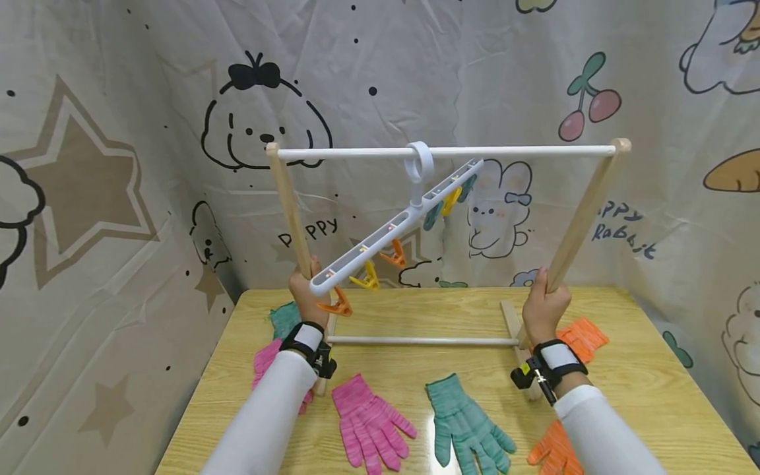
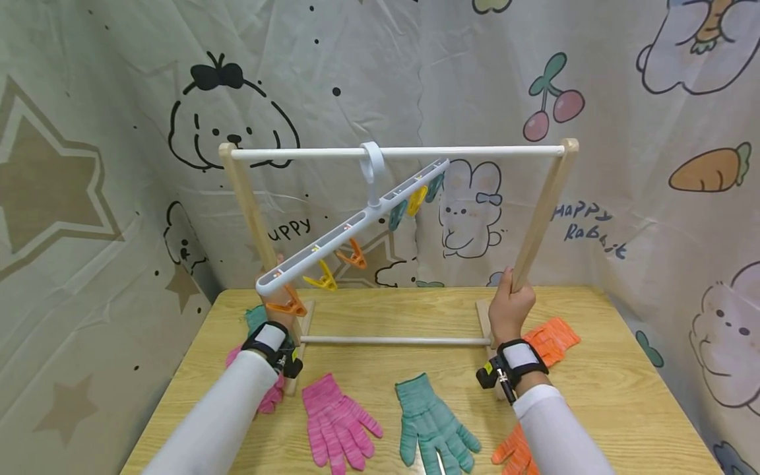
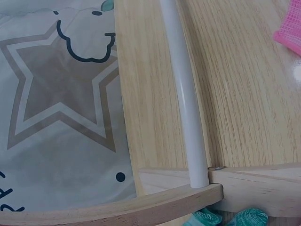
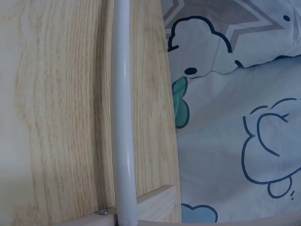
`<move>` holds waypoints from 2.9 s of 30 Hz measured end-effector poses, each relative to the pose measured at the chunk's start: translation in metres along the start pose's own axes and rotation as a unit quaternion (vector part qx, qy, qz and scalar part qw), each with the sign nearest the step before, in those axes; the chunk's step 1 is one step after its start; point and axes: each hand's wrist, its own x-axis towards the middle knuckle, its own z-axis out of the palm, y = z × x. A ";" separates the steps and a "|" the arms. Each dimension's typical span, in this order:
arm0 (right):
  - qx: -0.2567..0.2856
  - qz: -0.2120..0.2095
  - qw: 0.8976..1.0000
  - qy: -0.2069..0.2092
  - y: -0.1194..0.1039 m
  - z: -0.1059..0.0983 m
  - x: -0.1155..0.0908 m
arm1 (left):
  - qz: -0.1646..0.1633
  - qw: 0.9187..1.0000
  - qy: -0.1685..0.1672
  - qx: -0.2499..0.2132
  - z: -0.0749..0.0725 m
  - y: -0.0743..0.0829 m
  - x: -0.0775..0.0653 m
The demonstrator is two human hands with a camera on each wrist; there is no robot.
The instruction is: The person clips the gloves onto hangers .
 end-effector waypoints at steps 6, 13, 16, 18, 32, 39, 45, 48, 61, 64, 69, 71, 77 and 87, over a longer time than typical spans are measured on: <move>-0.002 0.001 1.000 0.008 0.001 0.001 0.001 | 0.017 1.000 0.011 0.018 -0.001 -0.002 0.001; -0.006 0.009 1.000 0.011 0.002 0.003 0.003 | 0.046 0.998 0.024 0.034 -0.001 -0.006 0.003; -0.006 0.010 1.000 0.010 0.003 0.003 0.004 | 0.050 0.998 0.024 0.035 -0.001 -0.007 0.004; -0.007 0.007 1.000 0.012 0.003 0.003 0.004 | 0.049 0.998 0.018 0.031 0.000 -0.007 0.004; -0.005 -0.003 1.000 0.009 0.005 0.004 0.005 | 0.050 0.998 0.014 0.029 0.000 -0.008 0.004; -0.009 0.007 1.000 0.001 0.007 0.003 0.004 | 0.062 0.997 0.017 0.034 0.001 -0.011 0.004; -0.011 0.013 1.000 0.000 0.004 0.002 0.003 | 0.065 0.997 0.024 0.031 0.000 -0.012 0.003; -0.011 0.011 1.000 0.000 0.002 0.002 0.002 | 0.061 0.998 0.021 0.029 -0.002 -0.011 0.002; -0.008 0.004 1.000 0.002 0.000 0.001 0.000 | 0.014 1.000 0.011 0.000 -0.003 -0.005 -0.001; -0.007 0.001 1.000 0.004 0.000 0.001 0.000 | 0.009 1.000 0.009 -0.001 -0.003 -0.005 -0.001; -0.007 0.009 1.000 0.007 -0.001 0.000 -0.001 | 0.011 1.000 0.012 -0.006 -0.003 -0.006 -0.001; -0.009 0.015 1.000 0.006 -0.002 0.000 -0.002 | 0.011 1.000 0.013 -0.009 -0.003 -0.006 0.000; -0.021 0.018 1.000 0.000 -0.004 -0.002 -0.004 | 0.010 0.999 0.011 -0.033 -0.002 -0.007 -0.001; -0.013 0.026 1.000 0.001 -0.003 -0.005 -0.007 | 0.002 0.999 0.003 -0.045 -0.001 -0.002 -0.003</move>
